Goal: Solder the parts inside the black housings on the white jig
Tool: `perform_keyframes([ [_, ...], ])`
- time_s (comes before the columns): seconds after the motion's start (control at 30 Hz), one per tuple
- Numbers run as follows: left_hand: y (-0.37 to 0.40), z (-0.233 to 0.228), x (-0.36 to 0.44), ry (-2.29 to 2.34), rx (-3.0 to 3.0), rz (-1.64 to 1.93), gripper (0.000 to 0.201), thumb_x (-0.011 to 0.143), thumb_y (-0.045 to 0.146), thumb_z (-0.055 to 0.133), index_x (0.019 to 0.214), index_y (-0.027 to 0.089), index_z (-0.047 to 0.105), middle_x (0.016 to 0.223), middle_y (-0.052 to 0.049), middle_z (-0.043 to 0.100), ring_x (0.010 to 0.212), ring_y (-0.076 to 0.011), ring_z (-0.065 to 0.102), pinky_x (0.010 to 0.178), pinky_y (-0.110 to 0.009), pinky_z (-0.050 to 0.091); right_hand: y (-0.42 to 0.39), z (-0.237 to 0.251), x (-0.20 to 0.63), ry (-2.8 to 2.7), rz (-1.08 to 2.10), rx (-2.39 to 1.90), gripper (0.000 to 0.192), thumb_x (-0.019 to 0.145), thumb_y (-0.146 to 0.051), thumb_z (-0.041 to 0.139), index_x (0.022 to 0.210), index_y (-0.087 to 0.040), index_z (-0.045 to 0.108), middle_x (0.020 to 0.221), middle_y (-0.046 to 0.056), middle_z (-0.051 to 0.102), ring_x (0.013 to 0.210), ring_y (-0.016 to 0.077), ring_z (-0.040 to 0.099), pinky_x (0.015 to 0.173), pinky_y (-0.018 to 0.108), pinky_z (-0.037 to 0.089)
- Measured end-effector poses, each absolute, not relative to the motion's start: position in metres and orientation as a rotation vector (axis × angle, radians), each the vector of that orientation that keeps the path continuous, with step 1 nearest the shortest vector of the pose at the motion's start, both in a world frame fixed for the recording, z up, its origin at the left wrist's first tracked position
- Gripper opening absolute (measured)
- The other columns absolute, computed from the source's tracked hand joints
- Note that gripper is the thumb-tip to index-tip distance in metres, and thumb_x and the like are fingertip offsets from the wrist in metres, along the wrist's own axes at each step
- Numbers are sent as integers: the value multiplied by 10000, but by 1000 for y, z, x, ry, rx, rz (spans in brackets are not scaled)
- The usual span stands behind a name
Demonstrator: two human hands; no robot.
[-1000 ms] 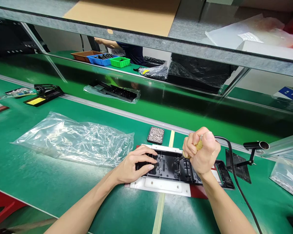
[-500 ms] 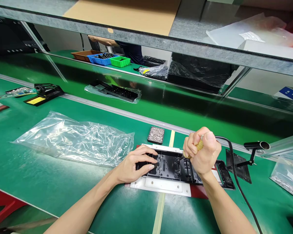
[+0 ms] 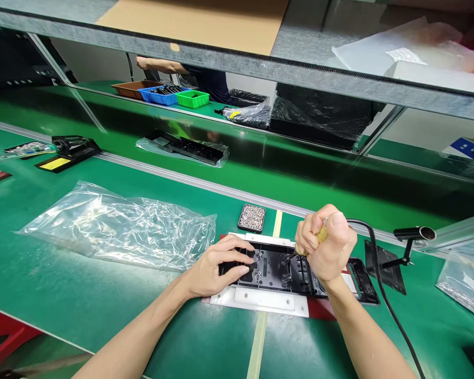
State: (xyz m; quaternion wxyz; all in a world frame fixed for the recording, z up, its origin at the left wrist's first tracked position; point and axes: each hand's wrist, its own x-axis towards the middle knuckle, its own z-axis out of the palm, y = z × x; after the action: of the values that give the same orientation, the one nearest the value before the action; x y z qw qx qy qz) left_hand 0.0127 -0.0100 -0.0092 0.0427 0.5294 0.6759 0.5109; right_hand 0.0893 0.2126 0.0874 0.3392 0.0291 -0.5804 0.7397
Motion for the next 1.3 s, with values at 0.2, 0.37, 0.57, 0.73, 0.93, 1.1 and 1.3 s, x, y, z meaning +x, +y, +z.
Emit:
perform_keyframes([
  [0.2,-10,-10,13,2057,1613,1562,187,1038,231,662,1176,227,789,1281,-111,703,1200,-271,641,1043,-460,518,212,88,89,-1530,1903,83,462,1013,-505,604,686,-218,451,461,-81,306,369,73,265,318,176,280],
  [0.37,-11,-10,12,2053,1603,1556,190,1037,222,663,1181,231,786,1289,-104,698,1209,-266,635,1051,-458,507,212,88,90,-1518,1918,76,454,1015,-499,601,688,-219,457,458,-81,308,368,75,263,317,182,278],
  [0.57,-11,-9,12,2047,1606,1563,187,1037,226,664,1179,225,787,1287,-105,700,1204,-267,635,1048,-459,505,212,87,90,-1509,1921,72,454,1014,-498,604,687,-217,462,458,-81,307,368,77,264,316,182,280],
  [0.73,-11,-9,12,2044,1611,1560,197,1035,210,664,1189,228,784,1294,-96,697,1214,-259,631,1058,-447,495,213,86,90,-1503,1928,91,450,1021,-488,601,690,-215,467,463,-78,309,371,78,264,317,184,280],
  [0.93,-11,-9,12,2039,1603,1566,196,1032,205,667,1187,226,786,1295,-90,694,1216,-251,628,1061,-438,491,214,85,90,-1506,1920,103,452,1031,-482,588,689,-213,467,466,-77,309,371,77,266,316,183,283],
  [1.1,-11,-10,12,2041,1605,1563,198,1032,205,668,1191,225,784,1296,-92,694,1217,-253,626,1056,-439,498,213,85,88,-1502,1925,102,443,1030,-478,589,694,-214,473,466,-76,320,369,79,272,315,186,280],
  [1.3,-11,-10,12,2045,1610,1559,197,1035,207,666,1192,228,783,1294,-90,695,1214,-252,630,1059,-442,494,213,85,88,-1499,1924,103,441,1028,-476,590,692,-216,475,465,-77,314,367,82,269,311,191,275],
])
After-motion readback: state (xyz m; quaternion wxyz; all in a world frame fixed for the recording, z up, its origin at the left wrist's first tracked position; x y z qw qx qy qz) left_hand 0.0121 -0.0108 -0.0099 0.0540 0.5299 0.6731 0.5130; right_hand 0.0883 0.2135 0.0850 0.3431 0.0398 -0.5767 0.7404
